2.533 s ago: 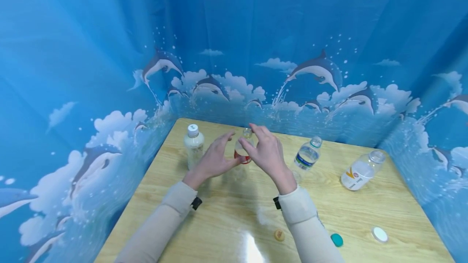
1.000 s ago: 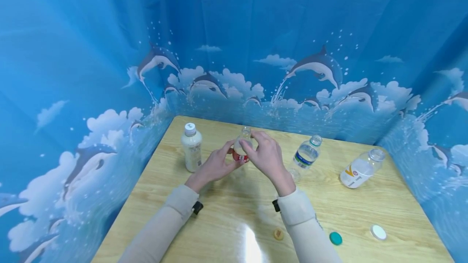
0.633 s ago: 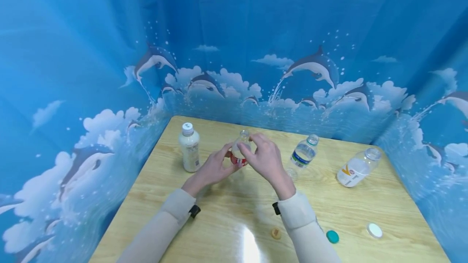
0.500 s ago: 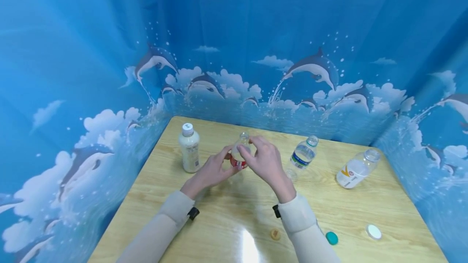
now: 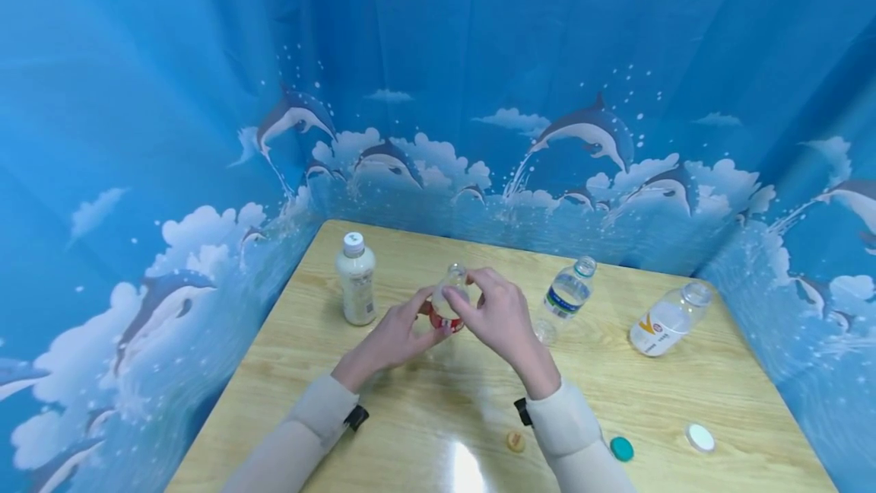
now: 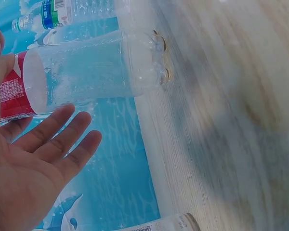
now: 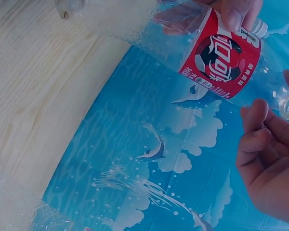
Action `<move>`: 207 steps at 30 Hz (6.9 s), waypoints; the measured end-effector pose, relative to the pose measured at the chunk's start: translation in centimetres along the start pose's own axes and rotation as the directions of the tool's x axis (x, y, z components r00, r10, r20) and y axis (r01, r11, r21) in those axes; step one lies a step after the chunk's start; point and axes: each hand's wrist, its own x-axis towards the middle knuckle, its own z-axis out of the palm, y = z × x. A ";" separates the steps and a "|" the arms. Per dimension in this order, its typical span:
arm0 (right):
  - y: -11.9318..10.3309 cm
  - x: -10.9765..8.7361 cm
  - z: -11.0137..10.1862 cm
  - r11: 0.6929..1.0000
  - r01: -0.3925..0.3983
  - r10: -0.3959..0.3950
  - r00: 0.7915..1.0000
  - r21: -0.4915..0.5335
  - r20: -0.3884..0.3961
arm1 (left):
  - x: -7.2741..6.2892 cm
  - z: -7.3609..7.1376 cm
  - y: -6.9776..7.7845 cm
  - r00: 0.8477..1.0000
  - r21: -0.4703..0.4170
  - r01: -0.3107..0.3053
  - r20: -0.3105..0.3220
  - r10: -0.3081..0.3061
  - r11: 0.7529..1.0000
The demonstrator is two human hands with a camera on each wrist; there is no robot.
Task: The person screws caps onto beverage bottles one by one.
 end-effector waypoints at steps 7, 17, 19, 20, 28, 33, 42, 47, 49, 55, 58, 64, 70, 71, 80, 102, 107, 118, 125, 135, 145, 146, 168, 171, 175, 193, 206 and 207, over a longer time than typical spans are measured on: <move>-0.5 -1.1 -0.4 1.000 0.005 -0.005 1.000 0.000 0.006 | -1.1 0.5 0.3 1.000 -0.034 0.004 0.017 -0.004 0.999; -1.3 -3.0 -1.0 0.998 0.060 -0.060 0.998 0.001 -0.019 | -2.9 1.5 1.2 1.000 -0.048 -0.009 -0.004 0.009 0.999; -1.4 -3.4 -1.2 0.998 0.068 -0.068 0.997 -0.007 -0.023 | -3.2 1.7 1.4 1.000 -0.038 -0.018 -0.004 0.018 0.999; -1.5 -3.6 -1.3 0.998 0.070 -0.070 0.997 -0.008 -0.025 | -3.3 1.7 1.4 1.000 -0.039 -0.024 -0.002 0.024 0.999; -1.8 -4.7 -1.3 0.994 0.111 -0.112 0.992 -0.022 -0.053 | -4.4 2.3 2.0 0.999 -0.020 -0.045 -0.012 0.044 0.999; -2.1 -5.3 -1.1 0.990 0.141 -0.140 0.987 -0.001 -0.081 | -5.1 2.5 2.2 0.998 -0.015 -0.060 -0.019 0.060 0.998; -2.3 -6.2 -0.9 0.985 0.170 -0.168 0.979 0.005 -0.117 | -5.8 2.7 2.4 0.995 -0.033 -0.097 -0.030 0.096 0.995; -2.3 -6.4 -0.9 0.982 0.187 -0.184 0.973 0.006 -0.138 | -5.8 2.8 2.3 0.992 -0.081 -0.126 -0.023 0.125 0.989; -2.3 -6.5 -0.9 0.982 0.190 -0.188 0.972 0.005 -0.142 | -5.8 2.8 2.2 0.990 -0.090 -0.137 -0.021 0.136 0.986; -2.4 -6.5 -1.0 0.979 0.202 -0.199 0.969 0.010 -0.145 | -5.8 2.9 2.2 0.985 -0.065 -0.173 -0.030 0.171 0.983; -2.4 -6.7 -1.1 0.980 0.199 -0.195 0.971 0.014 -0.136 | -5.8 2.9 2.1 0.982 -0.044 -0.188 -0.038 0.186 0.981; -1.3 -8.8 -2.1 0.991 0.132 -0.134 0.983 -0.020 -0.124 | -5.8 2.8 2.4 0.987 -0.075 -0.163 -0.016 0.162 0.984; 1.1 -12.3 -3.1 0.991 0.032 -0.037 0.999 -0.127 -0.037 | -5.9 2.7 2.5 0.993 -0.086 -0.120 0.000 0.121 0.989; 1.4 -12.8 -3.2 0.989 0.016 -0.019 1.000 -0.146 -0.019 | -6.0 2.7 2.5 0.993 -0.084 -0.115 -0.002 0.115 0.990; 3.4 -15.7 -2.6 0.977 0.030 -0.023 0.999 -0.210 0.034 | -6.0 2.8 2.4 0.995 -0.096 -0.100 -0.004 0.100 0.990; 5.0 -18.5 -1.0 0.975 -0.011 0.069 0.963 -0.220 0.259 | -5.6 2.8 2.2 0.995 -0.115 -0.099 -0.005 0.099 0.988; 5.2 -18.8 -0.7 0.982 0.003 0.047 0.965 -0.190 0.257 | -5.6 2.8 2.1 0.994 -0.108 -0.108 -0.003 0.108 0.988; 5.7 -19.3 -0.7 0.993 -0.009 0.045 0.952 -0.116 0.304 | -5.5 2.7 2.1 0.994 -0.103 -0.104 0.003 0.105 0.989; 5.9 -19.5 -0.4 0.993 0.047 -0.020 0.972 -0.112 0.233 | -5.6 2.7 2.2 0.996 -0.106 -0.086 0.013 0.088 0.991; 5.2 -18.3 -1.3 0.994 0.047 -0.028 0.983 -0.103 0.182 | -5.6 2.6 2.2 0.996 -0.127 -0.083 0.010 0.085 0.988; 4.2 -15.8 -2.8 0.998 0.015 -0.007 0.989 -0.058 0.146 | -5.6 2.7 2.3 0.996 -0.138 -0.085 0.010 0.087 0.987; 4.2 -15.4 -2.9 0.998 0.033 -0.026 0.992 -0.056 0.122 | -5.6 2.7 2.3 0.996 -0.139 -0.085 0.010 0.087 0.987; 2.6 -8.7 -5.1 0.962 0.272 -0.271 0.962 0.001 -0.039 | -5.7 2.7 2.2 0.999 -0.108 -0.044 0.028 0.047 0.993; 2.2 -8.1 -5.4 0.960 0.279 -0.279 0.960 -0.003 -0.032 | -5.7 2.7 2.1 0.998 -0.117 -0.047 0.035 0.051 0.992; 1.7 -7.2 -5.6 0.953 0.303 -0.302 0.952 -0.005 -0.038 | -5.6 2.8 2.0 0.997 -0.114 -0.068 0.030 0.072 0.991; -1.2 -3.7 -6.8 0.931 0.366 -0.366 0.930 0.010 -0.019 | -5.6 2.8 2.0 0.996 -0.117 -0.090 0.011 0.092 0.989; -3.0 -2.1 -6.6 0.919 0.394 -0.394 0.919 0.035 -0.007 | -5.5 2.8 1.9 0.993 -0.131 -0.119 0.002 0.120 0.984; -3.2 -1.9 -6.6 0.916 0.399 -0.399 0.917 0.040 -0.005 | -5.5 2.8 1.9 0.992 -0.128 -0.127 -0.001 0.128 0.984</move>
